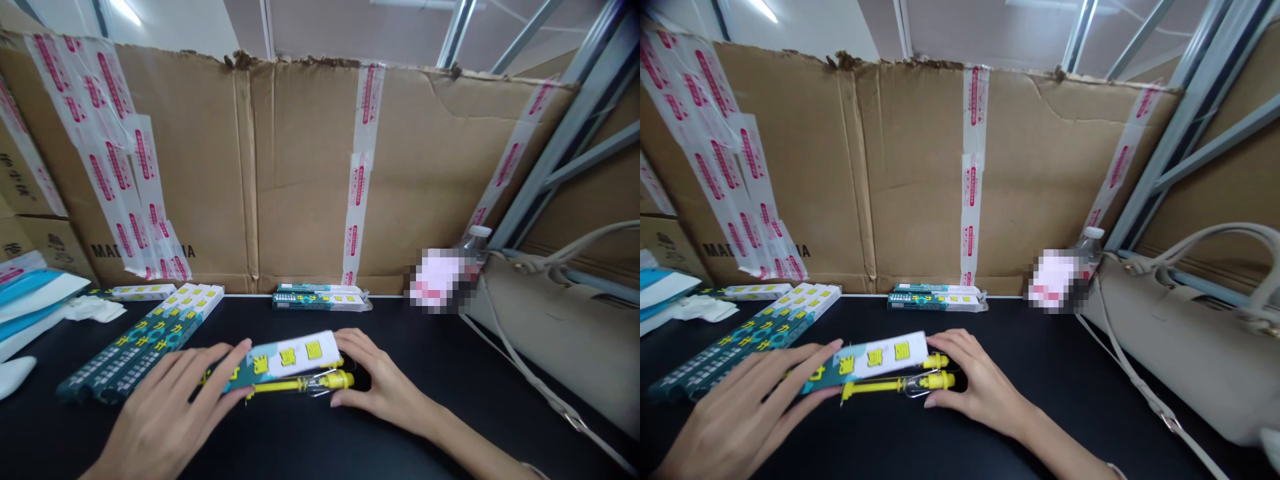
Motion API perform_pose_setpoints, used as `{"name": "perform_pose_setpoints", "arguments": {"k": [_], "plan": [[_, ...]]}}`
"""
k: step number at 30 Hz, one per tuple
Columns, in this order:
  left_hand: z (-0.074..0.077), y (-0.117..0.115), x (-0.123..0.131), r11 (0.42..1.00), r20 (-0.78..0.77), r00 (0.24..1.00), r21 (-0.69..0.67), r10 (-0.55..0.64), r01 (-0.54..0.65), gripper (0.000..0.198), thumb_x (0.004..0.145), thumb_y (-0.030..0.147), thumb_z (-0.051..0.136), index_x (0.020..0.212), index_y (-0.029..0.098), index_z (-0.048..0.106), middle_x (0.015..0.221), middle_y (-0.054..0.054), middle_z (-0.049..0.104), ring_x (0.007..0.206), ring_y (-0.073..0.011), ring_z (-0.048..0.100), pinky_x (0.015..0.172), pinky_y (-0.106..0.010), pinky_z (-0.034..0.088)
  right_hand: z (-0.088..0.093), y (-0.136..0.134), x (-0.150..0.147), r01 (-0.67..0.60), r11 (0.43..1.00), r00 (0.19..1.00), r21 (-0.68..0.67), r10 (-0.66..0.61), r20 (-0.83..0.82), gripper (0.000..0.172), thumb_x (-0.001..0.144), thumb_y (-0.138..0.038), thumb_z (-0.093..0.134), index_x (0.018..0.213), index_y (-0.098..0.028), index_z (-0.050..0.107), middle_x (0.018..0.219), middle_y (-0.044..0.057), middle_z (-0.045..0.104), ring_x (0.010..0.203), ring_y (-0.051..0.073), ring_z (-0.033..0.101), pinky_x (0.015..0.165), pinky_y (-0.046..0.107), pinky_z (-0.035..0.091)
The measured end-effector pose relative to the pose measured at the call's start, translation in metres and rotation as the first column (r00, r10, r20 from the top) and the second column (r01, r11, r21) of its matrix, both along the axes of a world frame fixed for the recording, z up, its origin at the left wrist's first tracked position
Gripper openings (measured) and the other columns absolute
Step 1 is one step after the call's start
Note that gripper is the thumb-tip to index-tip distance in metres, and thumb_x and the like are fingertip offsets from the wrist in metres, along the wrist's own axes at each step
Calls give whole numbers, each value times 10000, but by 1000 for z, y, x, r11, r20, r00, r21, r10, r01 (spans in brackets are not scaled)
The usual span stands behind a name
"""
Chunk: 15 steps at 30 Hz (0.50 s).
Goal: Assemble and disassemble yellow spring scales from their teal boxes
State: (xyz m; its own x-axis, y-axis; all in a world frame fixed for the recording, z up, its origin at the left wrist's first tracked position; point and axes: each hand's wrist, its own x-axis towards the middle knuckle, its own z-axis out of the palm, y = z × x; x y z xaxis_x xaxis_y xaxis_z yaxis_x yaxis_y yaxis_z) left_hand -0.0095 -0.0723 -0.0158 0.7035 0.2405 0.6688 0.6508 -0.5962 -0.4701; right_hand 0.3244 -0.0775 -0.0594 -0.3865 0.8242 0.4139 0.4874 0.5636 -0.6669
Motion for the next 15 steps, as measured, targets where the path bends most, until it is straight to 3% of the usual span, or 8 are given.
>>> {"name": "perform_pose_setpoints", "arguments": {"k": [3,7,11,15], "plan": [[-3,-8,5,995,-4,995,-42,-95,94,277,1096,206,461,1279,89,633,1031,-107,773,847,-218,716,840,-392,439,4,-12,-8,41,999,989,-29,-45,-140,596,868,-587,734,1365,-280,612,1268,107,681,1169,304,621,1018,464,493],[-5,-9,9,991,18,992,-46,-127,128,261,1095,180,452,1237,92,652,1008,-97,780,833,-208,722,817,-378,446,13,-31,-27,27,992,952,-122,-63,-299,568,900,-689,619,1291,-278,660,1143,85,746,1009,276,691,872,391,551],[-8,-7,10,992,44,992,-33,-121,123,268,1095,181,433,1228,139,662,987,-66,783,804,-198,729,795,-369,462,20,-38,-43,-64,913,792,-403,-199,-577,448,888,-569,725,1166,-218,725,877,42,758,734,184,687,706,309,570],[-13,0,4,995,48,994,-11,-96,96,272,1088,280,483,1234,146,669,976,-61,789,779,-208,741,799,-383,468,24,-37,-45,-114,874,730,-472,-249,-637,449,865,-521,777,1150,-175,743,915,70,771,727,172,696,727,312,581]]}}
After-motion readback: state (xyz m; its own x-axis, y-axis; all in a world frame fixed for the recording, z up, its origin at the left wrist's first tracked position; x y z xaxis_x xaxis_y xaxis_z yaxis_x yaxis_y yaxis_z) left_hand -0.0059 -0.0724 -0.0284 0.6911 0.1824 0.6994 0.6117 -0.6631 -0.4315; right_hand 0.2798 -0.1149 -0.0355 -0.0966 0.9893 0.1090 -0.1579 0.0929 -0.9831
